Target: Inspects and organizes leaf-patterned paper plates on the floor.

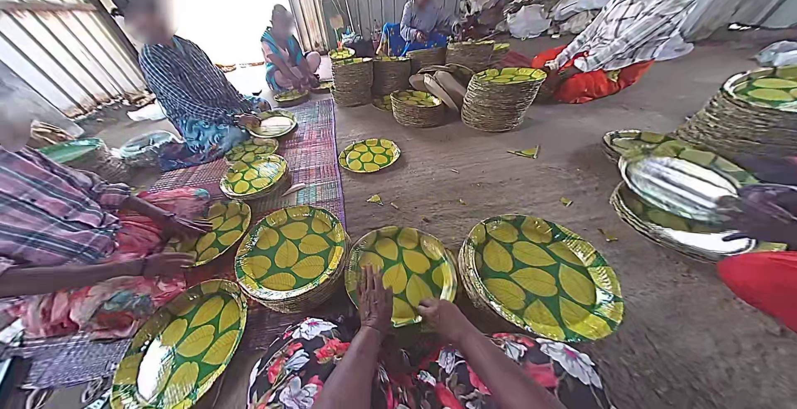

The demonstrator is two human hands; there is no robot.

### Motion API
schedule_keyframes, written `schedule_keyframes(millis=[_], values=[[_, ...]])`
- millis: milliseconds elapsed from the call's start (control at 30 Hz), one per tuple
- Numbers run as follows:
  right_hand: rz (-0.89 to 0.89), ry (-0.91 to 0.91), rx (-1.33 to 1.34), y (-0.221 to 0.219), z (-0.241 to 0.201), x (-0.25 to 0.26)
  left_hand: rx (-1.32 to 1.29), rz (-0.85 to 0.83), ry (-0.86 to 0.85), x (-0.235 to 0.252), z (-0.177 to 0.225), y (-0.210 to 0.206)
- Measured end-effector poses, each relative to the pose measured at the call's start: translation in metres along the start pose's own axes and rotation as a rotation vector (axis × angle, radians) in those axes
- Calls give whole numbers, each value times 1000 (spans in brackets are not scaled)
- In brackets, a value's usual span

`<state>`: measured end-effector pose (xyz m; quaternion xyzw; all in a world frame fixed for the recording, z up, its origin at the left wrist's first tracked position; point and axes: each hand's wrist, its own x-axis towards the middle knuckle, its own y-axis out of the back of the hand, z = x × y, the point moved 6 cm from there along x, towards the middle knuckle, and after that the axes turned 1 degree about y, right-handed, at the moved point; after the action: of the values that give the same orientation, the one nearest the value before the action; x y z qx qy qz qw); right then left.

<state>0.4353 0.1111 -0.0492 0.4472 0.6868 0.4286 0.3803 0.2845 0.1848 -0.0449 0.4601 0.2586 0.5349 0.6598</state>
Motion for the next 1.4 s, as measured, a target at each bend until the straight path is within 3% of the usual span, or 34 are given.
schedule_keyframes(millis=[67, 133, 233, 300, 400, 500, 700, 767, 833, 900, 967, 1033, 1100, 1167, 1233, 1333, 1400], values=[[-249, -72, 22, -15, 4, 3, 89, -435, 63, -5, -6, -27], [-244, -178, 52, -7, 21, -4, 159, -651, 53, -14, -9, -50], [118, -401, 21, 32, 45, -22, 169, -664, 40, -14, -9, -55], [340, -655, 10, 56, 63, -34, 166, -659, 40, -13, -9, -56], [266, -934, 61, 56, 87, -44, 156, -658, 49, -13, -9, -54], [182, -980, 77, 56, 91, -42, 158, -661, 50, -12, -8, -53], [388, -907, 26, 71, 89, -52, 123, -656, 64, -12, -7, -50], [680, -734, -116, 84, 76, -55, 58, -566, 83, -9, -5, -44], [859, -449, -168, 86, 55, -50, -34, -273, 60, -4, -2, -30], [757, -214, -117, 68, 32, -36, -90, 184, -34, 0, 2, -10], [565, -45, -67, 41, 13, -19, -82, 388, -81, 3, 4, 5], [208, 7, -31, 10, 2, -3, -45, 172, -34, 3, 4, 3], [-137, -18, 11, -18, 2, 5, 21, -250, 42, 1, -1, -15], [-258, -67, 53, -20, 6, 4, 130, -554, 44, -8, -7, -41], [-119, -183, 94, -1, 20, -3, 165, -614, 25, -12, -6, -51], [297, -513, 62, 46, 49, -25, 145, -610, 19, -11, -7, -53], [387, -766, 53, 57, 74, -38, 143, -610, 18, -12, -6, -52]])
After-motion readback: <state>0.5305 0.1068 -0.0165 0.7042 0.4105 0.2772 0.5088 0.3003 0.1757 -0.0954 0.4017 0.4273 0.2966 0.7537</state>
